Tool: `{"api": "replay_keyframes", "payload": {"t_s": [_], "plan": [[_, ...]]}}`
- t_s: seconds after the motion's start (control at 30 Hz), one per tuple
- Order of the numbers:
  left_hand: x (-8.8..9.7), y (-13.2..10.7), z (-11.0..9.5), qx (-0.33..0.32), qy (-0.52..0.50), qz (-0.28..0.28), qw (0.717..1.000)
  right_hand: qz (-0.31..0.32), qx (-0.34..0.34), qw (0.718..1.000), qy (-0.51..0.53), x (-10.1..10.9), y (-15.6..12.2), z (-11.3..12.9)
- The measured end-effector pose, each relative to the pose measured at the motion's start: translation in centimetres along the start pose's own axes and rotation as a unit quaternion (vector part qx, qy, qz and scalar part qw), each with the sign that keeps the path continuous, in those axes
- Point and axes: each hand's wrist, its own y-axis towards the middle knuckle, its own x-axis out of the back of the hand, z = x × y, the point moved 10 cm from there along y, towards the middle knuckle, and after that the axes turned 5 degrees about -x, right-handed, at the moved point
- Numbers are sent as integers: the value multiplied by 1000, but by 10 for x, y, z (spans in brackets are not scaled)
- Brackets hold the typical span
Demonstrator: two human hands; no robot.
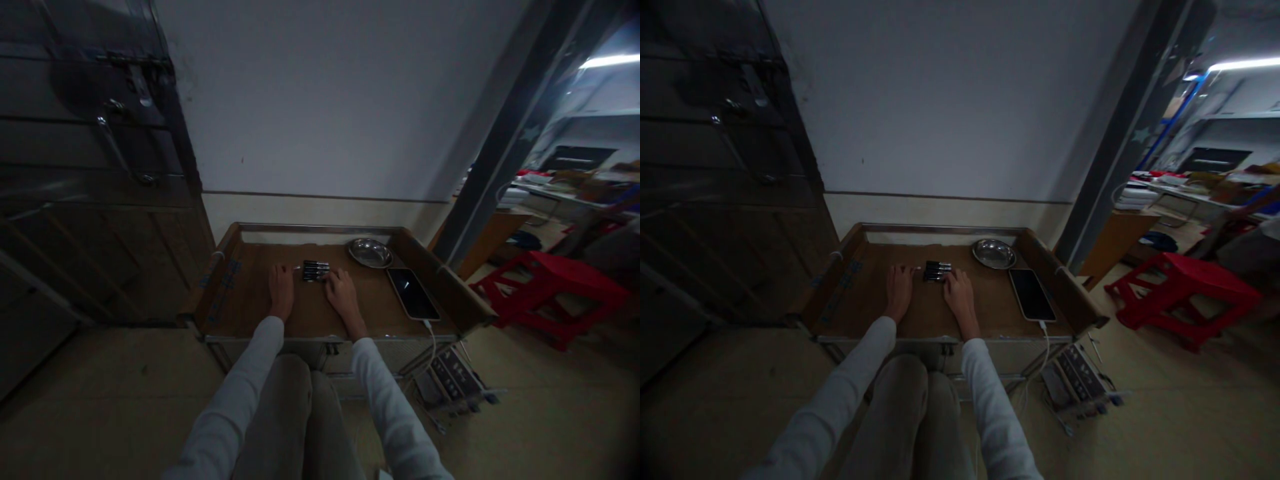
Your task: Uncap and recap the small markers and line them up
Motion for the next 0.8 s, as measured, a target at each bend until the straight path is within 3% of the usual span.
{"api": "replay_keyframes", "payload": {"t_s": [0.13,0.27,0.47,0.8], "plan": [[-4,2,1,2,1,-4,1000,14,-7,998,-53,-8,-1,-4],[3,4,-9,-38,-71,-37,996,34,-10,998,-56,-14,0,-5],[-10,-5,-46,-187,-196,56,961,34,-16,998,-44,-15,0,-8],[-19,-6,-50,-206,-236,90,946,64,22,998,0,-19,1,-1]]}}
